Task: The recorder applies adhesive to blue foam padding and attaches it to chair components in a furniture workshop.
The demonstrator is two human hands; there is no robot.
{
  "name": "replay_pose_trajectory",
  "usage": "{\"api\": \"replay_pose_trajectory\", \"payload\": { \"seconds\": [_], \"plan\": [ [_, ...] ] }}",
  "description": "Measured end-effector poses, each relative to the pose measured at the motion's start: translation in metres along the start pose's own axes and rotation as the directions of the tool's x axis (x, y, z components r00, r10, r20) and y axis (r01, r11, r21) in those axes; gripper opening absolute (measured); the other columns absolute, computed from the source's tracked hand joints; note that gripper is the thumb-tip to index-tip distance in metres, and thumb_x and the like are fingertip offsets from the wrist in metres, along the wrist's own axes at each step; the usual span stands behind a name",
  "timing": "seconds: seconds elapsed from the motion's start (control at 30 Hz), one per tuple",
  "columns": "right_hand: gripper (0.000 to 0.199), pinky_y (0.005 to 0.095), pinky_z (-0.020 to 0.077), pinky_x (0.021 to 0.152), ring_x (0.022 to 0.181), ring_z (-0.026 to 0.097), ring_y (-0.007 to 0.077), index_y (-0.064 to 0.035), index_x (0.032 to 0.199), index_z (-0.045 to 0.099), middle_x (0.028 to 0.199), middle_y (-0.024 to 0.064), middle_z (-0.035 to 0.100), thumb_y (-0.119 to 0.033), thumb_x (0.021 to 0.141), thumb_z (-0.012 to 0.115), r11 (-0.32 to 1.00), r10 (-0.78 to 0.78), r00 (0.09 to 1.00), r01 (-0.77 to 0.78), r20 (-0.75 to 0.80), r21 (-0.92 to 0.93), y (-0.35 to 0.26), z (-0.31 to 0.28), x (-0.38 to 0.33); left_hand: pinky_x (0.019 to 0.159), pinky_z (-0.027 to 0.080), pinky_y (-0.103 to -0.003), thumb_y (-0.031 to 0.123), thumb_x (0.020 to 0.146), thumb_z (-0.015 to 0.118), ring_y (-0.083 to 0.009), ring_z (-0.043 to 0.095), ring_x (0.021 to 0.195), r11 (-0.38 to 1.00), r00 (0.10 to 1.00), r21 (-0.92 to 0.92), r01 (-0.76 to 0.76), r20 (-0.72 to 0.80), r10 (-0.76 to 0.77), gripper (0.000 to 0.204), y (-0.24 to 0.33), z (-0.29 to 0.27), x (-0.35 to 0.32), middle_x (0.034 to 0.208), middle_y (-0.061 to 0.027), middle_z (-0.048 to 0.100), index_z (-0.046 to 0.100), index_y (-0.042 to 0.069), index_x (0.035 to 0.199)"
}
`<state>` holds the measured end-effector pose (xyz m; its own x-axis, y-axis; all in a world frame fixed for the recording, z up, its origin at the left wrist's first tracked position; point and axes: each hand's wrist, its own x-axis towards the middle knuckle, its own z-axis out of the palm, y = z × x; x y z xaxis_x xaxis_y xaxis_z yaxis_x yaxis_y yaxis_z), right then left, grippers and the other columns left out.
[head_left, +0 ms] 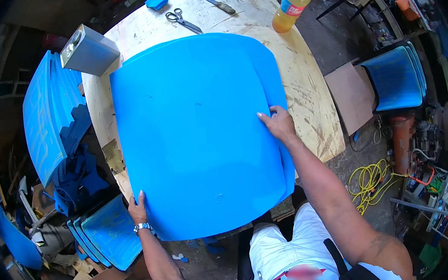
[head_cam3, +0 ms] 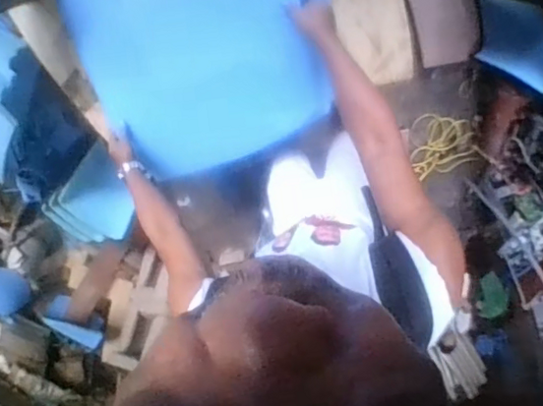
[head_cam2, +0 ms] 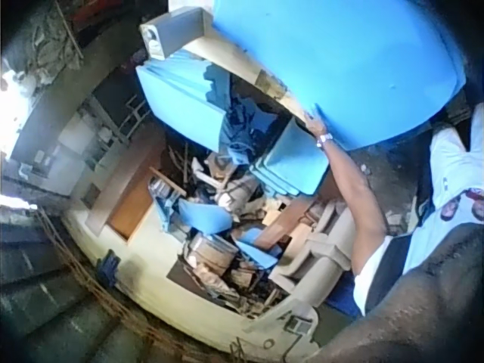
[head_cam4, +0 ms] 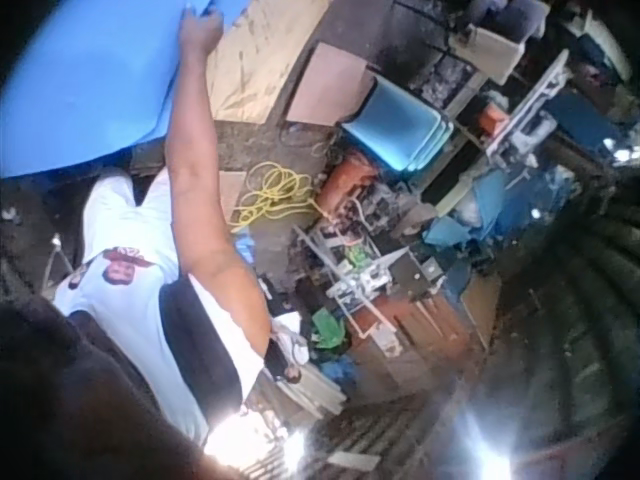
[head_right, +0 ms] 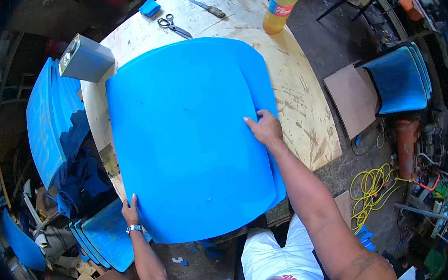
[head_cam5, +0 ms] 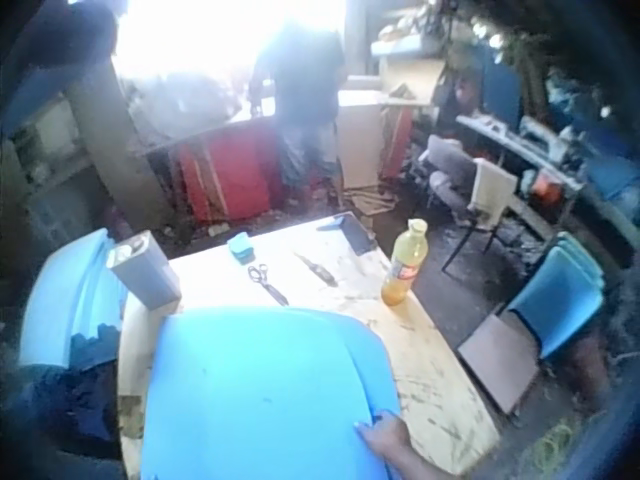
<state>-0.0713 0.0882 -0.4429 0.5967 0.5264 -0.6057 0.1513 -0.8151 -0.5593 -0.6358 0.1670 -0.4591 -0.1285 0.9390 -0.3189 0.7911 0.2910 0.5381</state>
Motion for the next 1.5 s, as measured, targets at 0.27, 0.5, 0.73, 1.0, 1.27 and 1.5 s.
{"api": "replay_pose_trajectory", "payload": {
  "seconds": [0.27, 0.5, 0.73, 1.0, 1.27, 1.5],
  "plan": [
    [0.036, 0.0369, 0.0508, 0.072, 0.076, 0.064, 0.0255, -0.0005, 0.102, 0.064, 0.085, 0.0152, 0.068, -0.030, 0.084, 0.074, 0.913, -0.313, 0.915, 0.364, -0.255, 0.186, -0.013, 0.007, -0.057, 0.084, 0.050, -0.032, 0.019, 0.091, 0.071, -0.0150, 0.062, 0.091, 0.978, 0.979, -0.111, -0.174, -0.122, 0.161, 0.034, 0.079, -0.064, -0.050, 0.104, -0.0074, 0.068, 0.063, -0.002, 0.117],
    [0.038, 0.0391, 0.0511, 0.074, 0.078, 0.066, 0.0287, -0.0015, 0.102, 0.065, 0.086, 0.0165, 0.069, -0.036, 0.086, 0.072, 0.937, -0.173, 0.938, 0.251, -0.299, 0.245, 0.024, -0.014, -0.032, 0.079, 0.050, -0.030, 0.020, 0.091, 0.071, -0.0119, 0.061, 0.088, 0.969, 0.983, -0.186, -0.166, -0.111, 0.147, 0.033, 0.088, -0.062, -0.032, 0.100, -0.0054, 0.068, 0.064, -0.001, 0.114],
    [0.043, 0.0428, 0.0515, 0.080, 0.089, 0.068, 0.0345, -0.0023, 0.107, 0.066, 0.097, 0.0197, 0.071, -0.040, 0.086, 0.069, 0.989, -0.091, 0.960, 0.117, -0.266, 0.087, 0.040, -0.013, 0.008, 0.078, 0.049, -0.029, 0.019, 0.093, 0.069, -0.0131, 0.060, 0.086, 0.974, 0.991, -0.205, -0.094, 0.070, 0.111, 0.029, 0.045, 0.020, 0.013, 0.098, -0.0065, 0.068, 0.063, -0.003, 0.112],
    [0.047, 0.0429, 0.0515, 0.083, 0.093, 0.068, 0.0349, 0.0009, 0.111, 0.065, 0.100, 0.0221, 0.070, -0.037, 0.085, 0.071, 0.989, -0.090, 0.963, 0.117, -0.255, 0.092, 0.031, -0.025, -0.006, 0.076, 0.049, -0.029, 0.019, 0.094, 0.066, -0.0127, 0.059, 0.083, 0.990, 0.985, -0.139, -0.019, 0.165, 0.042, 0.027, 0.043, 0.015, 0.018, 0.095, -0.0067, 0.068, 0.064, -0.002, 0.110],
    [0.043, 0.0416, 0.0510, 0.084, 0.094, 0.066, 0.0320, -0.0006, 0.109, 0.064, 0.102, 0.0192, 0.067, -0.033, 0.083, 0.074, 0.980, -0.165, 0.943, 0.189, -0.287, 0.055, 0.067, 0.002, 0.016, 0.081, 0.051, -0.037, 0.024, 0.090, 0.068, -0.0242, 0.066, 0.090, 0.995, 0.996, -0.067, -0.074, 0.054, 0.078, 0.036, 0.022, 0.039, 0.017, 0.102, -0.0170, 0.069, 0.064, -0.003, 0.113],
    [0.045, 0.0410, 0.0505, 0.084, 0.096, 0.062, 0.0290, -0.0029, 0.112, 0.062, 0.107, 0.0141, 0.061, -0.032, 0.081, 0.077, 0.982, -0.167, 0.906, 0.119, -0.390, -0.144, 0.052, 0.000, 0.004, 0.079, 0.052, -0.035, 0.024, 0.089, 0.069, -0.0221, 0.065, 0.086, 0.989, 0.991, 0.076, -0.129, -0.017, 0.130, 0.034, 0.013, 0.038, 0.020, 0.099, -0.0132, 0.068, 0.063, 0.002, 0.114]
  ]
}}
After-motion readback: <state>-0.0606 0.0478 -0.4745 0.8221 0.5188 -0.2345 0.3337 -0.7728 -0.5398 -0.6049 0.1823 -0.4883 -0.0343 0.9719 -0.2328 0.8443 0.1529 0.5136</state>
